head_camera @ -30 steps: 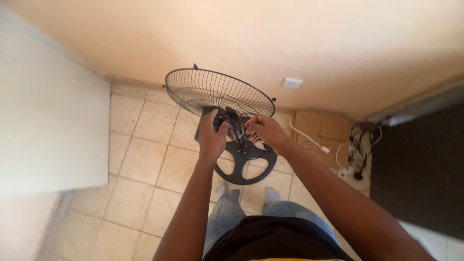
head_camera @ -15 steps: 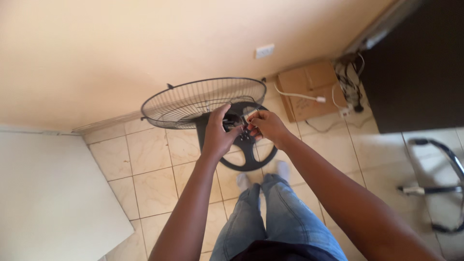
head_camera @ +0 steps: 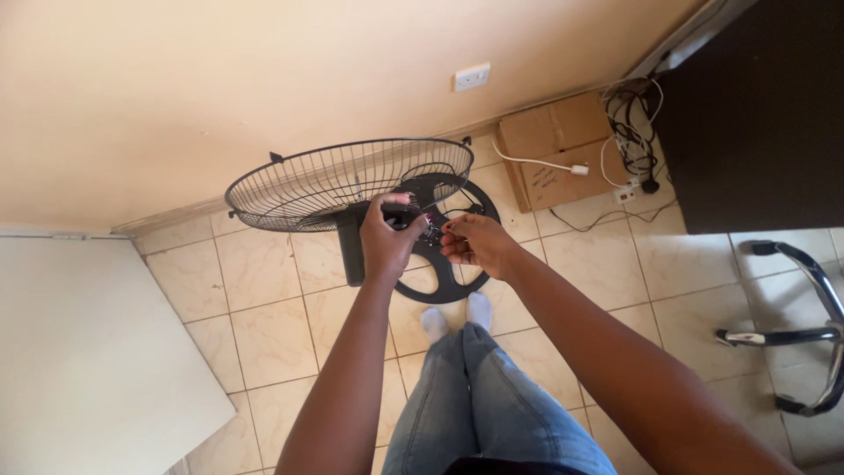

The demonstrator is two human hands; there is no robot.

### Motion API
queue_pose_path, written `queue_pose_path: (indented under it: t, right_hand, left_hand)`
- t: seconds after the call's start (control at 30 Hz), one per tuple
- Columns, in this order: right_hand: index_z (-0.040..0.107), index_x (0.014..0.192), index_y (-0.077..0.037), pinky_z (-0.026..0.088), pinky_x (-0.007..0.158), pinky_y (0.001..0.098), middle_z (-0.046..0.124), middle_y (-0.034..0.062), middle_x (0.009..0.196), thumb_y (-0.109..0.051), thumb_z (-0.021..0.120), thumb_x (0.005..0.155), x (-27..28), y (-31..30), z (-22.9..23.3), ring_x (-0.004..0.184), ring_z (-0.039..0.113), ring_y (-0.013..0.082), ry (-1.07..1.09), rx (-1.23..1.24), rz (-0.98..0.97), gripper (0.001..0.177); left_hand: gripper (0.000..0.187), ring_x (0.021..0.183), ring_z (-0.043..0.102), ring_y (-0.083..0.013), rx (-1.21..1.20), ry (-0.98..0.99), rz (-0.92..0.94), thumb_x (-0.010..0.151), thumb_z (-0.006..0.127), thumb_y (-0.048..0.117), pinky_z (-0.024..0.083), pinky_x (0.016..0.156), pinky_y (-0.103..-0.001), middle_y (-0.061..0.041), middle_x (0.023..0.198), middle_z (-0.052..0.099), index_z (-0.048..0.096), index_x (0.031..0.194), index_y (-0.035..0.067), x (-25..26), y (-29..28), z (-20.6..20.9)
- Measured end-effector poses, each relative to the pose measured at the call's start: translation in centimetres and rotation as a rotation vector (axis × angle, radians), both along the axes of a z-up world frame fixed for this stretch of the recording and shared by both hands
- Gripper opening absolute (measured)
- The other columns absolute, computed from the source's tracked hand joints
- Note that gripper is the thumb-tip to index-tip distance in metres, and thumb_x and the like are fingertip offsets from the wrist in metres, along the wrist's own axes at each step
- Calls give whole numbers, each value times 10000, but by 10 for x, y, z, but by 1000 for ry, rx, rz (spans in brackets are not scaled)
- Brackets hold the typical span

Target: The person disassembles a standing fan by removing the front grille and motor housing. They then use a screwdriver to adjust or tighten components within the fan's internal mechanism.

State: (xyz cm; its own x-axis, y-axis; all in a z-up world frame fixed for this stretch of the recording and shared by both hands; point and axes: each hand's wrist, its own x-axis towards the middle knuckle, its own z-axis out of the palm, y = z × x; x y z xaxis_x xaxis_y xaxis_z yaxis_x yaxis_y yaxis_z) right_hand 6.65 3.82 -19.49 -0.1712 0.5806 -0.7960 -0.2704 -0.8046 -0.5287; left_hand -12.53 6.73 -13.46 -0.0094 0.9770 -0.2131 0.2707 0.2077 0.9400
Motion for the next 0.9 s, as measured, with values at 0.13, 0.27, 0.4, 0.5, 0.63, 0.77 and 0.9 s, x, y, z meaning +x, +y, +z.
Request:
queue_pose_path:
  t: [0.13, 0.27, 0.4, 0.5, 0.63, 0.77, 0.9]
  right_hand:
    - [563, 1145, -38, 620, 792, 414, 687, 155, 985, -192, 536, 1016, -14, 15, 9, 885, 716, 280, 82, -62, -20, 202]
    - [568, 1147, 19, 636, 817, 419, 702, 204, 1015, -307, 452, 1052, -34, 25, 11, 913, 723, 298, 178, -112, 0, 359]
    - [589, 1147, 7, 636, 825, 419, 704, 193, 1018, -411, 358, 1063, -54, 35, -1, 903, 730, 292, 163, -135, 35, 484]
    - [593, 1155, -18, 623, 811, 420, 689, 142, 1023, -445, 366, 1086, -61, 40, -17, 886, 712, 248, 222, -132, -29, 488]
    - [568, 1131, -123, 621, 742, 375, 653, 100, 985, -527, 358, 1058, -66, 47, -40, 837, 685, 206, 247, -255, -148, 460]
    - [595, 1108, -139, 620, 674, 305, 654, 66, 967, -601, 344, 1035, -71, 48, -66, 809, 681, 158, 293, -277, -189, 530]
    - [638, 1037, -129, 600, 583, 261, 648, 49, 889, -621, 442, 1061, -70, 43, -83, 726, 669, 143, 438, -173, -166, 530]
  left_hand:
    - [363, 1135, 691, -211, 123, -41, 13, 761, 870, 94, 510, 1009, -359, -111, 1187, 732, 625, 1026, 53, 3, 2, -11]
    - [363, 1084, 681, -203, 56, -74, 53, 743, 869, 85, 504, 981, -358, -115, 1146, 738, 662, 1040, 57, 6, 4, -3]
    - [316, 913, 686, -159, -228, -347, 126, 737, 872, 134, 582, 799, -349, -55, 1077, 708, 669, 971, 76, 6, 6, 18]
    - [234, 837, 698, -181, -296, -184, 129, 792, 853, 126, 586, 745, -339, -105, 936, 742, 684, 932, 45, 9, 13, 20]
    - [183, 895, 700, -153, -68, -192, 8, 746, 782, -2, 556, 807, -295, -65, 931, 758, 682, 894, 39, 5, 19, 14]
    - [239, 924, 712, -147, -176, -308, -24, 681, 639, -102, 563, 824, -283, -47, 964, 767, 708, 847, 55, -2, 25, 10]
    - [228, 874, 699, -165, -258, -356, -59, 627, 574, -149, 543, 787, -284, -71, 902, 749, 656, 740, 31, -7, 29, 1]
